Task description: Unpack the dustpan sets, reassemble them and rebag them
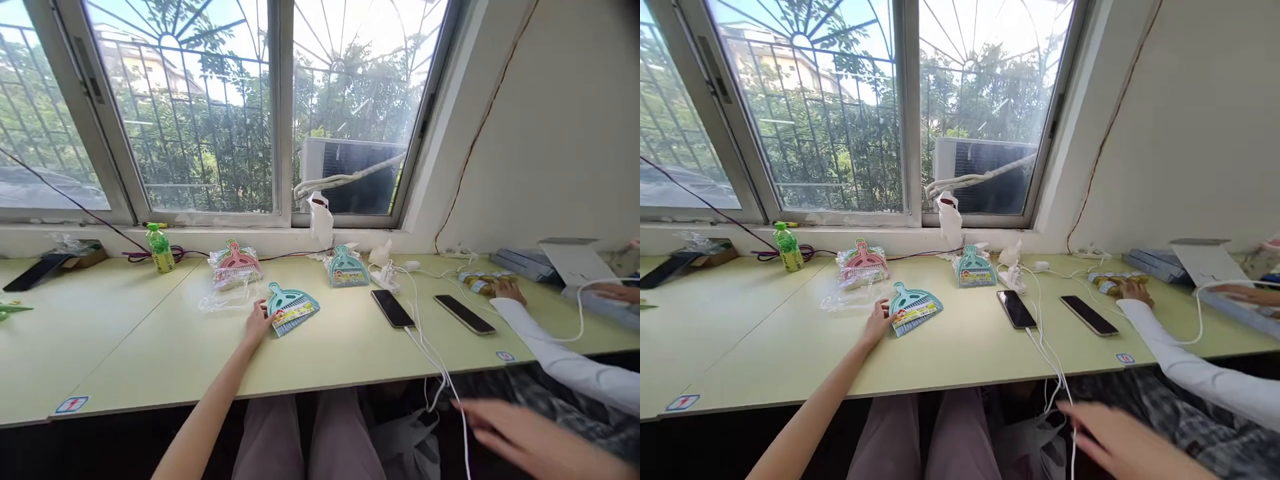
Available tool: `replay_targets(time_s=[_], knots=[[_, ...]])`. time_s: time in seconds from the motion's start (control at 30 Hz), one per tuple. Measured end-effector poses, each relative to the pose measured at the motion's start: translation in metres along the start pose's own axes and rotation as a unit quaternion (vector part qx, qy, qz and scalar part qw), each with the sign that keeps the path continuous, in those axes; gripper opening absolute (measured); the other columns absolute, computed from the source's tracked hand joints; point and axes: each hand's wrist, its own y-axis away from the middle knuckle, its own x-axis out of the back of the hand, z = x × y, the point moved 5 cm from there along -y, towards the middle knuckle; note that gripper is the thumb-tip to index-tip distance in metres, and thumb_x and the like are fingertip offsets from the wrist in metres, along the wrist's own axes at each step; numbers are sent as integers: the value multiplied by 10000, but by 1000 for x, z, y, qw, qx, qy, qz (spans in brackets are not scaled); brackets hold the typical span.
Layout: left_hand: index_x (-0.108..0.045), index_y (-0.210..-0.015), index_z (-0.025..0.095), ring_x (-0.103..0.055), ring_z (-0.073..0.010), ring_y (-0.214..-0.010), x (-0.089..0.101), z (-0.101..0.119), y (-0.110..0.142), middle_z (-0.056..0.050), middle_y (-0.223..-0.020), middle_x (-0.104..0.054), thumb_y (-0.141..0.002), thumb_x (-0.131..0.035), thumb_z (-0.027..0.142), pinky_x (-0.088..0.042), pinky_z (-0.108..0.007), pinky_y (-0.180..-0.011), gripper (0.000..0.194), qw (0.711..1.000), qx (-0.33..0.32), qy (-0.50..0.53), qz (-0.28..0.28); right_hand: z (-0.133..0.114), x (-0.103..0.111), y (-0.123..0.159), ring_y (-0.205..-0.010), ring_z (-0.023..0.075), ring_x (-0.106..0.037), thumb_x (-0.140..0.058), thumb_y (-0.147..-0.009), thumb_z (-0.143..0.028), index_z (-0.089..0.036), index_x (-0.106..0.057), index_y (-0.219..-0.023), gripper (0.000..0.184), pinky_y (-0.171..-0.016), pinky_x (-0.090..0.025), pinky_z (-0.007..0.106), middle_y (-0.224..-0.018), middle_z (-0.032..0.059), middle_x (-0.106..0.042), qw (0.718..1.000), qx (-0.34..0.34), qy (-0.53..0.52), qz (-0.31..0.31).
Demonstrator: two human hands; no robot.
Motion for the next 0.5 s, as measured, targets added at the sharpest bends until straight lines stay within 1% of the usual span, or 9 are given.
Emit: replay_targets(time_s=[0.07,0.13,0.2,0.23,0.27,0.3,0.37,0.43,0.5], knots=[[-352,-1226,185,-656,-214,-940,4,1,1,-111,-1144,-618,-804,-585,271,-444,-355,-878,490,1000,14,21,0,-33,25,-41,-1102,267,-611,-531,-863,-493,-367,-605,-1256,419,-967,-471,422,-1207,88,-652,998,52,-41,-10],[-348,-1219,189,-666,-195,-929,8,4,2,-111,-1160,-611,-819,-557,252,-455,-326,-857,456,999,21,26,-7,-85,31,-94,-1109,224,-602,-470,-912,-473,-336,-592,-1269,401,-995,-442,386,-1177,60,-668,977,165,-118,-68],[-348,-1219,196,-668,-186,-935,11,6,4,-99,-1162,-618,-841,-523,240,-455,-307,-853,420,999,35,-3,-13,-140,10,-152,-1074,185,-615,-440,-939,-446,-277,-604,-1248,389,-961,-454,334,-1144,37,-684,921,300,-188,-163],[-353,-1223,198,-663,-188,-953,13,6,4,-92,-1152,-627,-850,-505,239,-448,-306,-865,405,999,44,-27,-5,-160,-6,-183,-1101,175,-602,-423,-952,-421,-240,-608,-1238,386,-965,-446,317,-1179,46,-670,900,339,-213,-171],[-359,-1232,191,-653,-193,-985,16,6,5,-92,-1144,-632,-865,-481,252,-440,-306,-876,392,998,49,-49,10,-171,-27,-218,-1129,175,-585,-406,-961,-383,-216,-615,-1222,374,-979,-430,315,-1206,58,-657,903,343,-216,-140],[-363,-1243,175,-640,-200,-1015,19,5,5,-99,-1124,-639,-883,-446,271,-435,-308,-884,382,996,58,-65,30,-175,-50,-253,-1155,187,-568,-436,-948,-342,-211,-622,-1208,346,-1000,-409,334,-1217,69,-650,928,311,-191,-78],[-376,-1263,144,-638,-204,-1000,22,1,6,-104,-1059,-654,-905,-383,308,-438,-309,-880,394,994,63,-75,49,-165,-99,-314,-1297,249,-449,-547,-890,-315,-216,-581,-1269,393,-1082,-310,415,-1369,101,-543,969,216,-111,53],[-460,-1202,139,-641,-210,-963,18,-2,5,-108,-1009,-660,-906,-356,351,-445,-315,-878,379,996,28,-76,24,-139,-141,-354,-1359,276,-372,-556,-880,-298,-205,-473,-1377,512,-1102,-265,442,-1478,135,-410,982,102,-75,139],[-551,-1081,167,-626,-223,-996,13,-1,4,-113,-1022,-657,-898,-358,390,-438,-332,-911,348,997,-18,-79,10,-109,-167,-372,-1347,269,-390,-484,-917,-320,-186,-391,-1432,540,-1065,-311,410,-1509,160,-349,981,37,-67,178]])
